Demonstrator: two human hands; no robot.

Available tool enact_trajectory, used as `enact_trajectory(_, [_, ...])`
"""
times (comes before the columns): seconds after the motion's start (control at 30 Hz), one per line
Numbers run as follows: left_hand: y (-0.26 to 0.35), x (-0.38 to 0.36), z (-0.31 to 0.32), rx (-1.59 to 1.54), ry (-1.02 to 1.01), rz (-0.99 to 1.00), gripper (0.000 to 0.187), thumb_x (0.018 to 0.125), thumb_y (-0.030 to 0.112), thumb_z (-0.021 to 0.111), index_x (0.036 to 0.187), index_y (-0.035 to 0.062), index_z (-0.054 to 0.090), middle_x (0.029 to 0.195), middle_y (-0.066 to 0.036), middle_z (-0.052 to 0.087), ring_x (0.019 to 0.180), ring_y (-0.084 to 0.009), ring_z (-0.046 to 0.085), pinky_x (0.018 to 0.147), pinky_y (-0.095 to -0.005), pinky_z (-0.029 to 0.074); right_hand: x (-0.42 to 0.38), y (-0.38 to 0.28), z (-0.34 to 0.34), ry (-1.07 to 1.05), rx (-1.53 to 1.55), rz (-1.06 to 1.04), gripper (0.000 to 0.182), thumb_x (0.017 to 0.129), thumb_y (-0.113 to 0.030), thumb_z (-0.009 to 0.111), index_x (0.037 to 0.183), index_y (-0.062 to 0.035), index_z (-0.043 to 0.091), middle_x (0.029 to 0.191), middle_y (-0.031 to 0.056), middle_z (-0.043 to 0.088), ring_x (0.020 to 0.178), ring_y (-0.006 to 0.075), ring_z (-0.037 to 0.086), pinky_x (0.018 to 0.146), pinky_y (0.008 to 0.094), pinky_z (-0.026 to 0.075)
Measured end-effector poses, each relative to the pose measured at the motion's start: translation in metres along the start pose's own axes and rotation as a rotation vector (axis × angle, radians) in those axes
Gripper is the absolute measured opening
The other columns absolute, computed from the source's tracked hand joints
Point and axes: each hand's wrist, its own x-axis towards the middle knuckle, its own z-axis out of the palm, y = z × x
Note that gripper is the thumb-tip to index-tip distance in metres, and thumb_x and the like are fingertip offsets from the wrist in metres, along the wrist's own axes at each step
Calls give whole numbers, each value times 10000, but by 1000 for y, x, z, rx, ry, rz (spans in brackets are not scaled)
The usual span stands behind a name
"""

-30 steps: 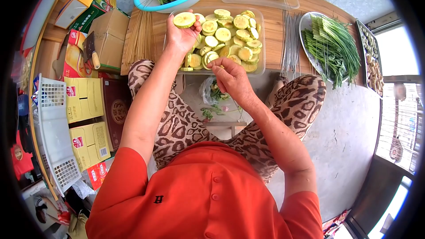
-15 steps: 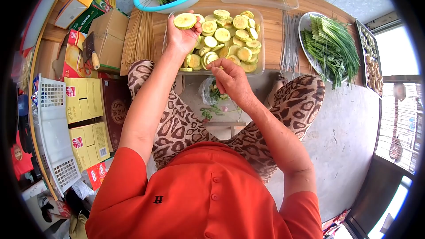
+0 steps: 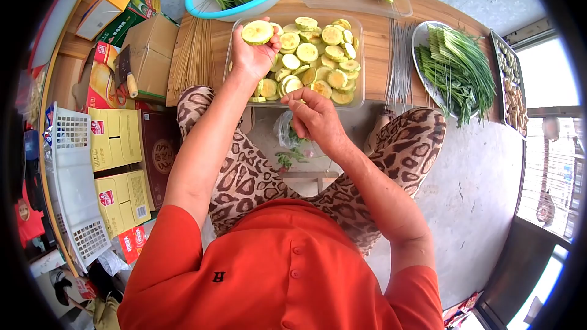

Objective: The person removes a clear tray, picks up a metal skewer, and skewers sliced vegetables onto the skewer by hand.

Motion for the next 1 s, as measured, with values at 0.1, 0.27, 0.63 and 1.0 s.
enact_trajectory(0.1, [-1,0,0,-14,-20,-1,539,932,442,266,1098,9,542,856,-185,572,670,-235,505,632,-344,448,-1,-2,1,-11,29,21,172,958,-185,468,1009,-57,570,513,-29,446,422,40,354,406,202,256])
enact_trajectory(0.27, [-4,-4,5,-24,-27,-17,531,925,446,293,1097,9,541,865,-186,570,678,-238,507,631,-339,458,1,-4,3,-13,41,22,173,955,-188,468,1011,-57,567,511,-24,454,417,39,350,401,203,255])
enact_trajectory(0.63, [-13,-10,13,-2,-52,-41,528,920,444,330,1117,-5,527,870,-184,570,700,-247,515,652,-341,475,8,-6,5,15,97,25,188,962,-196,449,1018,-48,552,517,-16,453,407,47,333,394,201,256])
enact_trajectory(1.0, [-19,-14,16,10,-95,-71,528,924,440,324,1111,-11,525,864,-192,580,706,-252,518,653,-346,475,18,-7,5,43,85,11,198,968,-202,443,1032,-48,549,520,-16,448,411,50,338,402,195,257])
